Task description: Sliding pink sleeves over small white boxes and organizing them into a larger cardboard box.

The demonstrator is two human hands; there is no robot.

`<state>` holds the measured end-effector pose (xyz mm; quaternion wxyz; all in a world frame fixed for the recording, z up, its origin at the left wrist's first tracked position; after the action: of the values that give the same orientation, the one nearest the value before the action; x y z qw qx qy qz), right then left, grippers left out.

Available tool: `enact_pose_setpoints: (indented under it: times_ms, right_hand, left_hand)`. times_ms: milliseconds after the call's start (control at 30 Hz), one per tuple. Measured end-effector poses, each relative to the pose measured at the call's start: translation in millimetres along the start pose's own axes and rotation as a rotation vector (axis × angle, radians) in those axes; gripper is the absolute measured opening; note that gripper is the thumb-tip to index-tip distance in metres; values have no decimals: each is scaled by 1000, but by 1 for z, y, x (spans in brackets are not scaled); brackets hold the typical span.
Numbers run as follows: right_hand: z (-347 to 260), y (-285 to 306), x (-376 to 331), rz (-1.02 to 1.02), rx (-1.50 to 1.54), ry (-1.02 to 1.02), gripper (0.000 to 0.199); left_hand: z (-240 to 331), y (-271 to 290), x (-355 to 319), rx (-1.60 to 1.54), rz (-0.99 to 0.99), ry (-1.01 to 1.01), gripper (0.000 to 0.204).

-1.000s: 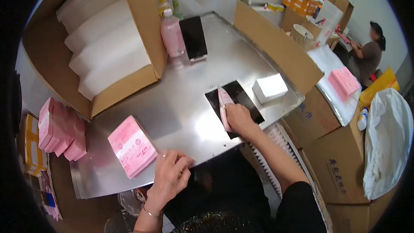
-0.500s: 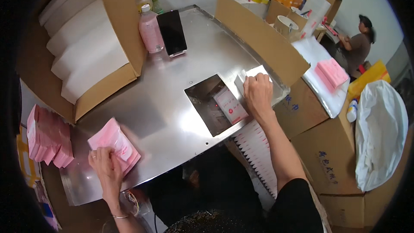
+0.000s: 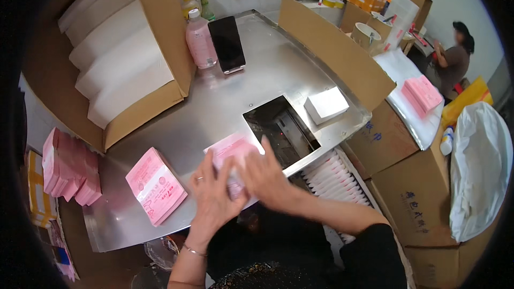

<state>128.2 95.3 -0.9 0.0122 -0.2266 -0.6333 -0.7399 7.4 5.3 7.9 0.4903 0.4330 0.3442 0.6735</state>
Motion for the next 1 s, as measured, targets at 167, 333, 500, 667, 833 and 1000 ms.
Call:
enact_pose_setpoints:
  times_ms: [167,333,500,667,833,1000]
  right_hand:
    - [-14,7,32,-12,203,-31,16]
    - [86,39,-16,133,-4,-444,23]
    - [163,19,-46,134,-355,-665,15]
    - [174,17,-48,140,-133,-720,18]
    - [171,20,-51,178,-1,-703,18]
    - [175,22,-56,137,52,-729,15]
  left_hand:
    - [7,1,15,176,128,49,68]
    - [-3,0,0,151,-32,-35,52]
    - [10,1,15,181,-60,36,61]
    - [8,7,23,306,1,-56,62]
    - [5,5,24,137,68,-45,58]
    - [11,11,22,183,-66,-53,51]
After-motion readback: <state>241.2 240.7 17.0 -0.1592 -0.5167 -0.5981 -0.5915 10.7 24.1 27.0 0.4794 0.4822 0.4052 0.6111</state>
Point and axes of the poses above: each hand's wrist, its own x-axis towards the middle knuckle, its own y-axis out of the back of the hand, z = x × y, the point moved 3 cm from there along x, towards the middle knuckle, and after that the axes turned 10 degrees about -z, right-handed, at the moved point
